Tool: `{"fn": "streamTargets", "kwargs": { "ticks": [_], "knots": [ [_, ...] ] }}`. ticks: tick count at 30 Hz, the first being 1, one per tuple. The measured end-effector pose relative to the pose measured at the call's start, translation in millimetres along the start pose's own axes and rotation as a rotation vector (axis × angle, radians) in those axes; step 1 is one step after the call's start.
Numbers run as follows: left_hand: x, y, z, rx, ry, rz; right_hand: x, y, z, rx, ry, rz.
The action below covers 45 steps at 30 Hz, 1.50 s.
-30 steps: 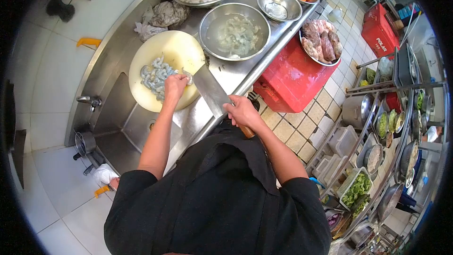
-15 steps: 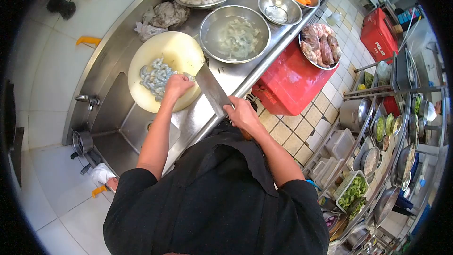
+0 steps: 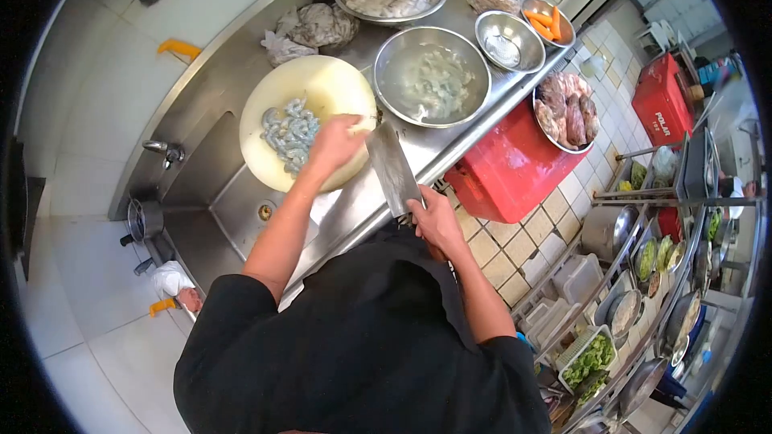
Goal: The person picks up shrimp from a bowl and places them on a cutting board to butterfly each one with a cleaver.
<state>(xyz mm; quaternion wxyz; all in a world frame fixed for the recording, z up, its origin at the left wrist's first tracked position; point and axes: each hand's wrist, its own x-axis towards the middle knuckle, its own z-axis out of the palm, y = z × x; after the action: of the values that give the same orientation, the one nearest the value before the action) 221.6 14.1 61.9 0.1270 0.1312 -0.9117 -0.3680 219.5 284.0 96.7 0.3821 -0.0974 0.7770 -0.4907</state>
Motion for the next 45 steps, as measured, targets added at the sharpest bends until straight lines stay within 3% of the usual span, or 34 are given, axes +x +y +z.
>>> {"fn": "streamTargets", "kwargs": {
  "ticks": [1,3,7,10,11,14,19,22,23,26,35,42,45],
  "knots": [
    [0,-17,-15,0.106,-0.013,-0.260,-4,-2,-1,0.007,0.028,-0.008],
    [-1,-35,-42,0.486,-0.033,-0.376,-11,-7,-3,-0.064,0.075,-0.029],
    [-13,-85,-43,0.600,0.083,-0.252,-11,-12,2,-0.267,0.090,-0.087],
    [-14,-80,-38,0.577,0.094,-0.239,1,-12,20,-0.467,0.158,-0.429],
    [-13,-75,-36,0.572,0.092,-0.248,0,-17,18,-0.437,0.029,-0.239],
    [-12,-69,-24,0.489,0.173,-0.172,5,-14,26,-0.492,0.065,-0.234],
    [-13,-40,0,0.271,0.127,-0.069,-1,-13,8,-0.566,0.290,-0.205],
    [-15,-37,10,0.123,0.011,-0.101,-1,-2,-8,-0.466,0.318,-0.261],
    [-17,-41,11,0.093,-0.012,-0.093,2,11,-11,-0.501,0.377,-0.368],
    [-23,-63,11,0.043,-0.071,-0.067,-14,-17,-15,-0.144,0.146,-0.058],
    [-37,-51,0,0.175,-0.067,-0.072,18,5,-5,0.190,-0.062,0.030],
    [-33,-42,0,0.146,-0.072,-0.186,50,16,17,0.253,-0.064,0.002],
    [-34,-43,2,0.204,-0.025,-0.131,55,19,20,0.280,-0.071,0.000]
  ]
}}
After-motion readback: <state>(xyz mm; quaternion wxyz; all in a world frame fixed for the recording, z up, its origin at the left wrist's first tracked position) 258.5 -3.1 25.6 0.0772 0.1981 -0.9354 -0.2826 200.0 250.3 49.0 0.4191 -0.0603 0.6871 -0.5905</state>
